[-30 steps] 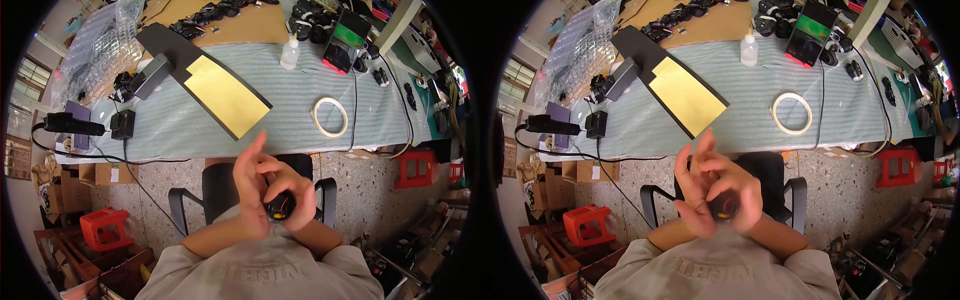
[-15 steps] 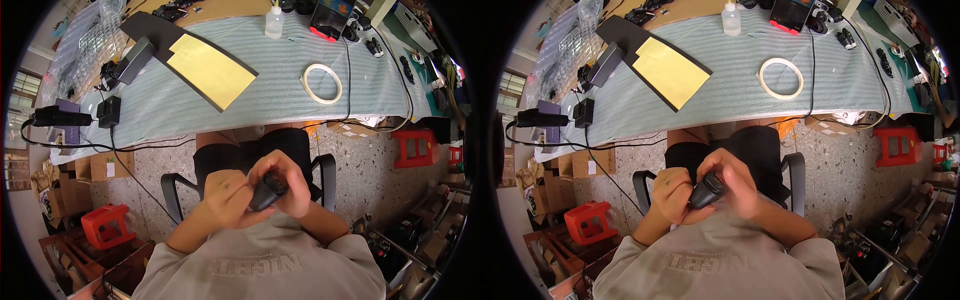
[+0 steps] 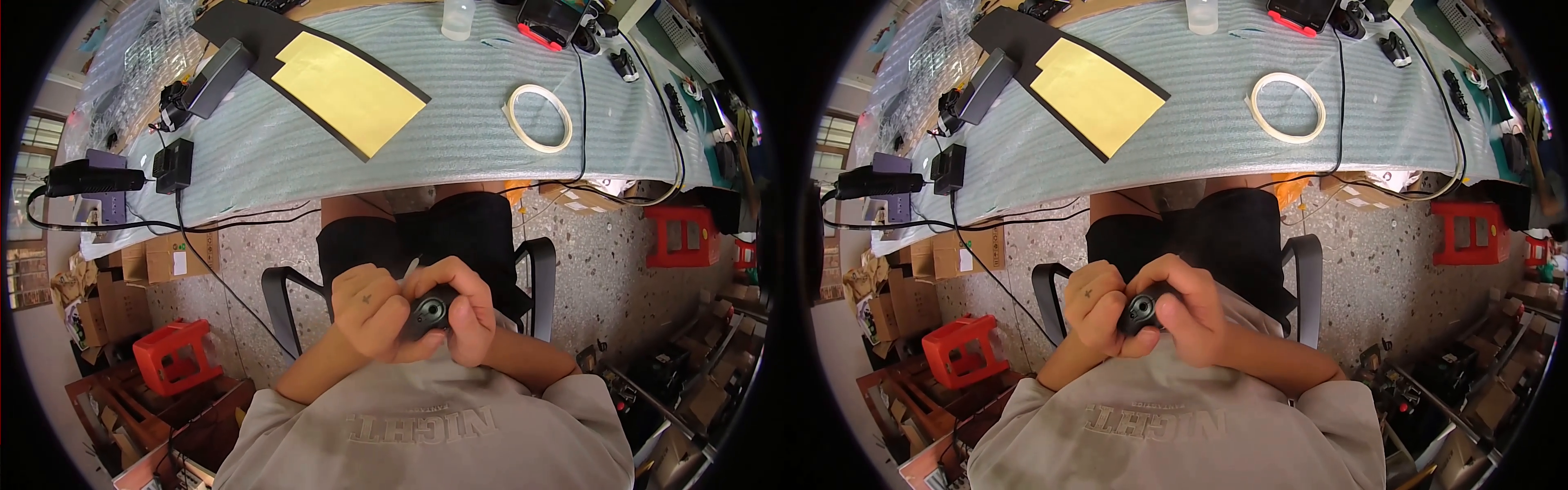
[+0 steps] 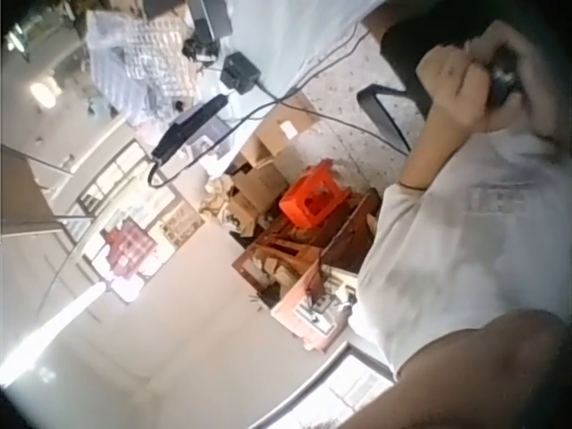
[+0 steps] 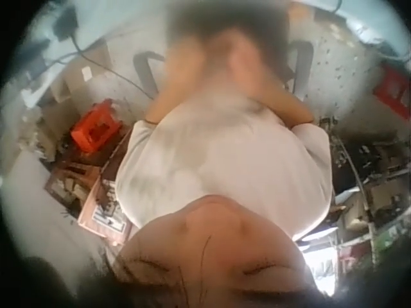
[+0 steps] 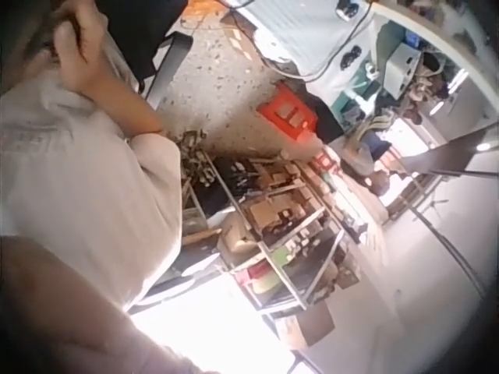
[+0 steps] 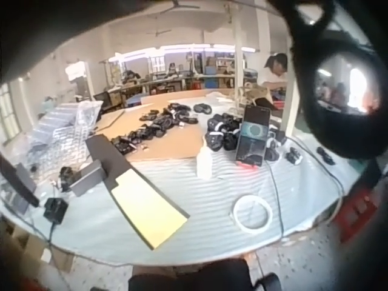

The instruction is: The person assembles internal electronic components and wires within a black plastic housing, securing parts with glue from a bottle.

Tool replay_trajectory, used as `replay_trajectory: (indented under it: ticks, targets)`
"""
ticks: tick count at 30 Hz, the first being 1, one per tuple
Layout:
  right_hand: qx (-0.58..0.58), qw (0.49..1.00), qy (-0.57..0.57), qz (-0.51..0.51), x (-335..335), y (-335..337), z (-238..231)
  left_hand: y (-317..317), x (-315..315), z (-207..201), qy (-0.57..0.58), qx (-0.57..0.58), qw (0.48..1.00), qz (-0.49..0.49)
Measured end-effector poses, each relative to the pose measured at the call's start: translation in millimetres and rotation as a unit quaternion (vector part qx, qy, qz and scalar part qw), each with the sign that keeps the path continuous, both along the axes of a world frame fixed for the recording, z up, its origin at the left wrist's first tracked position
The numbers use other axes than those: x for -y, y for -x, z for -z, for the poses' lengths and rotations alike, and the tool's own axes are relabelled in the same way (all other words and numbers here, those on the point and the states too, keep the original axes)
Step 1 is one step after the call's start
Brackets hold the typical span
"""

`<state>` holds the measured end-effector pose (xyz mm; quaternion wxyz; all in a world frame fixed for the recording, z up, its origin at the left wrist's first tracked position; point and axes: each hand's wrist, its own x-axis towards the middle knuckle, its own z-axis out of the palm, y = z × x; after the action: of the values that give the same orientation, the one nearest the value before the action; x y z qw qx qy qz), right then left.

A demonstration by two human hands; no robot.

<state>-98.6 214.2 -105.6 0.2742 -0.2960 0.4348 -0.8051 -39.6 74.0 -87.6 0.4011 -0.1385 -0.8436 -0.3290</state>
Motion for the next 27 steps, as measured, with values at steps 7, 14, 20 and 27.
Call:
replay_trajectory:
  ticks: [7,14,20,27]
  targets:
    - [-0.215,0.975,0.041,-0.037,-8.3,27.7,-3.1,3.7,12.6,3.7,-0.093,0.067,0.972,0.206]
    - [-0.285,0.935,-0.121,0.170,9.9,20.8,-23.8,-2.1,-11.8,37.1,-0.329,0.070,0.942,0.005]
    - [-0.393,0.856,-0.250,0.224,-11.1,75.0,-46.0,-25.6,-13.1,43.2,-0.703,0.182,0.672,0.143]
    - [-0.541,0.621,-0.474,0.310,-12.0,158.5,-52.3,-13.9,3.6,34.4,-0.714,0.278,0.643,0.013]
